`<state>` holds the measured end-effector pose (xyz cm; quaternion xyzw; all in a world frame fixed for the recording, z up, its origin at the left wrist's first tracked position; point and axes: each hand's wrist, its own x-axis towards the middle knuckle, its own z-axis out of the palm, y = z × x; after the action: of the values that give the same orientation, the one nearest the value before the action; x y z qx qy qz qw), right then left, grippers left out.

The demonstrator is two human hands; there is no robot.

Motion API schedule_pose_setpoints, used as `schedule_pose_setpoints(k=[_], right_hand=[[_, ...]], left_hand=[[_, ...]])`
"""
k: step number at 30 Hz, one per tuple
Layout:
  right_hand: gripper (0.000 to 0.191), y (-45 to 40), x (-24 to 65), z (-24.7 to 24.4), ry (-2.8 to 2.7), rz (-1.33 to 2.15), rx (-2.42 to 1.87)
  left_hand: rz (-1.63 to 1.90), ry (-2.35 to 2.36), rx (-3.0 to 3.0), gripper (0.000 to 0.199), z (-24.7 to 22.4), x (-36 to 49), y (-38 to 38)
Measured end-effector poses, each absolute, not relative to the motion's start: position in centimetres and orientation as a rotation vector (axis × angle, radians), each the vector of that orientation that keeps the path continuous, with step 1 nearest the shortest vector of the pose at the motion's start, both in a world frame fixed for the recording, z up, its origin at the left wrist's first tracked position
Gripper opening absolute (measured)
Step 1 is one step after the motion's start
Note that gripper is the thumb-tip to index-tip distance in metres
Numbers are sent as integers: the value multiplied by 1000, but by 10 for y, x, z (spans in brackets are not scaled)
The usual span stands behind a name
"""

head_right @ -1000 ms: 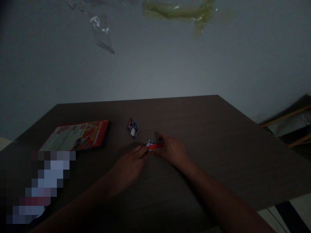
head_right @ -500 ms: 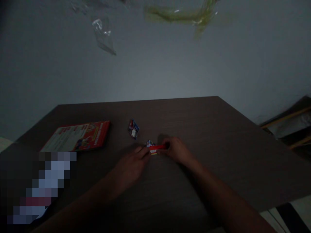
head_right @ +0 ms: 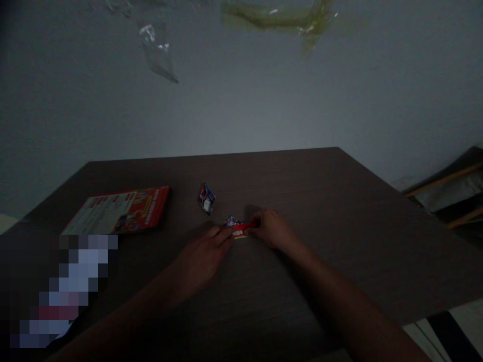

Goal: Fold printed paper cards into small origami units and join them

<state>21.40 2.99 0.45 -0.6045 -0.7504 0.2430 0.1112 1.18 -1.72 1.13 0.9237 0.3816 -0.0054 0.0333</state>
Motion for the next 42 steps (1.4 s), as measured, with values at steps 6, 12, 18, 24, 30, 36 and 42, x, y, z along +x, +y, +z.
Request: schedule_pose_setpoints(k=[6, 12, 18, 24, 30, 36, 42], right_hand=[[16, 31, 214, 3, -2202, 700, -1773], [16, 32, 215, 2, -2202, 712, -1769], [17, 32, 214, 3, -2214, 699, -1772], [18, 32, 215, 0, -2185, 723, -1775], [20, 30, 216, -4, -2184, 668, -1724], [21, 28, 223, 0, -2184, 643, -1748], [23, 30, 245, 5, -2127, 720, -1809]], left_hand=[[30, 1179, 2855, 39, 11, 11, -19], [57, 1203, 2862, 42, 7, 15, -20], [26, 1255, 2874, 39, 9, 20, -22], [29, 1234, 2874, 42, 9, 20, -22], [28, 1266, 2854, 41, 8, 22, -22], [41, 1260, 2841, 40, 8, 21, -22], [22, 1251, 2832, 39, 10, 21, -22]])
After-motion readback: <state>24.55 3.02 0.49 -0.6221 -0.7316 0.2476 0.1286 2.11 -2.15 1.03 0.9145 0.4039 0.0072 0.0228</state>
